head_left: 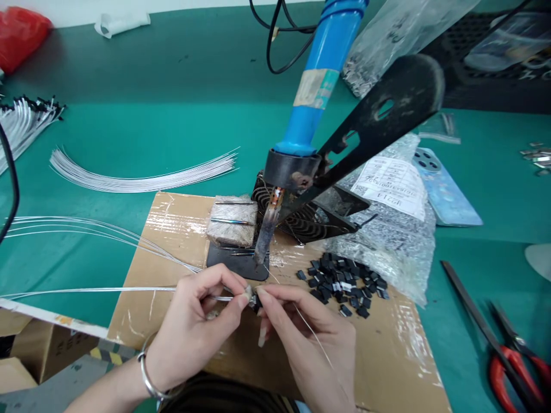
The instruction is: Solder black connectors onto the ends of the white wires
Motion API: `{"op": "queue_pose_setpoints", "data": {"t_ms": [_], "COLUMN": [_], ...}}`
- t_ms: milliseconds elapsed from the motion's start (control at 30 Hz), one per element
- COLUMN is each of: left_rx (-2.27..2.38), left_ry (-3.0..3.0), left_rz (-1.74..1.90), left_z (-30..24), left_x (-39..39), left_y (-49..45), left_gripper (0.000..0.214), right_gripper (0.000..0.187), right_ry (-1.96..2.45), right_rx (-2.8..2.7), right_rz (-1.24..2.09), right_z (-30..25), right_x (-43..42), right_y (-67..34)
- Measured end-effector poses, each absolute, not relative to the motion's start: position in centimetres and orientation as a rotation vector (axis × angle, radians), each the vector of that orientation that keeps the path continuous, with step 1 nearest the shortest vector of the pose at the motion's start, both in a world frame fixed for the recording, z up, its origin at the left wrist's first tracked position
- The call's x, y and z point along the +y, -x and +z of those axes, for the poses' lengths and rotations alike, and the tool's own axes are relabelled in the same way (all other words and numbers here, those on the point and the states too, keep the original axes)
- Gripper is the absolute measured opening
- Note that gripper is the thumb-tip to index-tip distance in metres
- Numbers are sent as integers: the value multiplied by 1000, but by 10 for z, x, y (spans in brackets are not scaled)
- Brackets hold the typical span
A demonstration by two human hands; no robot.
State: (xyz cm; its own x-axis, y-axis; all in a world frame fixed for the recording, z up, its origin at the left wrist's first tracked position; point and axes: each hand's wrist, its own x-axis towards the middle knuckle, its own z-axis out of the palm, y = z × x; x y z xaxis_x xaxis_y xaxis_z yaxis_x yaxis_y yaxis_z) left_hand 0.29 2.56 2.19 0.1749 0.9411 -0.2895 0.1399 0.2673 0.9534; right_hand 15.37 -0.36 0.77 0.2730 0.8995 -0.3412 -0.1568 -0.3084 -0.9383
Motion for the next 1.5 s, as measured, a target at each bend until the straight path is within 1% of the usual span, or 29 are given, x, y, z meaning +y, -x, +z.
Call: {"op": "queue_pose_setpoints", "data": {"t_ms": [167, 367, 600, 667, 800, 867, 1000, 1100, 1133, 1233, 1333, 1500], "left_rx": [1275, 1275, 1271, 1275, 1315, 1326, 1321, 1325, 1327, 1331, 1334, 1329], "left_ry": [-1191, -1174, -1168, -1174, -1235, -1255, -1244, -1256, -1266, -1280, -1280, -1282], "left_rz": [785, 767, 762, 760, 760, 761, 775, 776, 774, 772, 770, 778], "left_z": [25, 30, 29, 29, 29, 29, 28, 28, 28, 27, 28, 28], "left_x": [28, 32, 33, 34, 36, 36, 38, 39, 39, 40, 42, 47], "left_y": [-4, -7, -7, -7, -9, -10, -11, -12, -12, -12, -12, -12], "left_gripper": [14, 12, 12, 12, 13, 14, 14, 12, 12, 11, 11, 11], "right_gripper": [15, 17, 15, 18, 30, 32, 30, 15, 13, 22, 22, 22], "right_ry": [1502, 1506, 1517, 1529, 1529, 1579, 1687, 1659, 1643, 1603, 1565, 1492], "right_rx": [-662, -731, -718, -795, -1046, -1095, -1150, -1233, -1267, -1347, -1328, -1085], "right_rz": [1256, 1257, 1257, 1205, 955, 875, 849, 815, 803, 774, 786, 943], "right_z": [9, 7, 4, 1, -6, -6, -3, -1, 0, -1, -4, 1], "right_x": [-4, -4, -6, -8, -13, -18, -26, -25, -23, -18, -16, -14], "right_y": [-152, -154, -154, -156, -160, -160, -159, -160, -160, -161, -163, -163]}}
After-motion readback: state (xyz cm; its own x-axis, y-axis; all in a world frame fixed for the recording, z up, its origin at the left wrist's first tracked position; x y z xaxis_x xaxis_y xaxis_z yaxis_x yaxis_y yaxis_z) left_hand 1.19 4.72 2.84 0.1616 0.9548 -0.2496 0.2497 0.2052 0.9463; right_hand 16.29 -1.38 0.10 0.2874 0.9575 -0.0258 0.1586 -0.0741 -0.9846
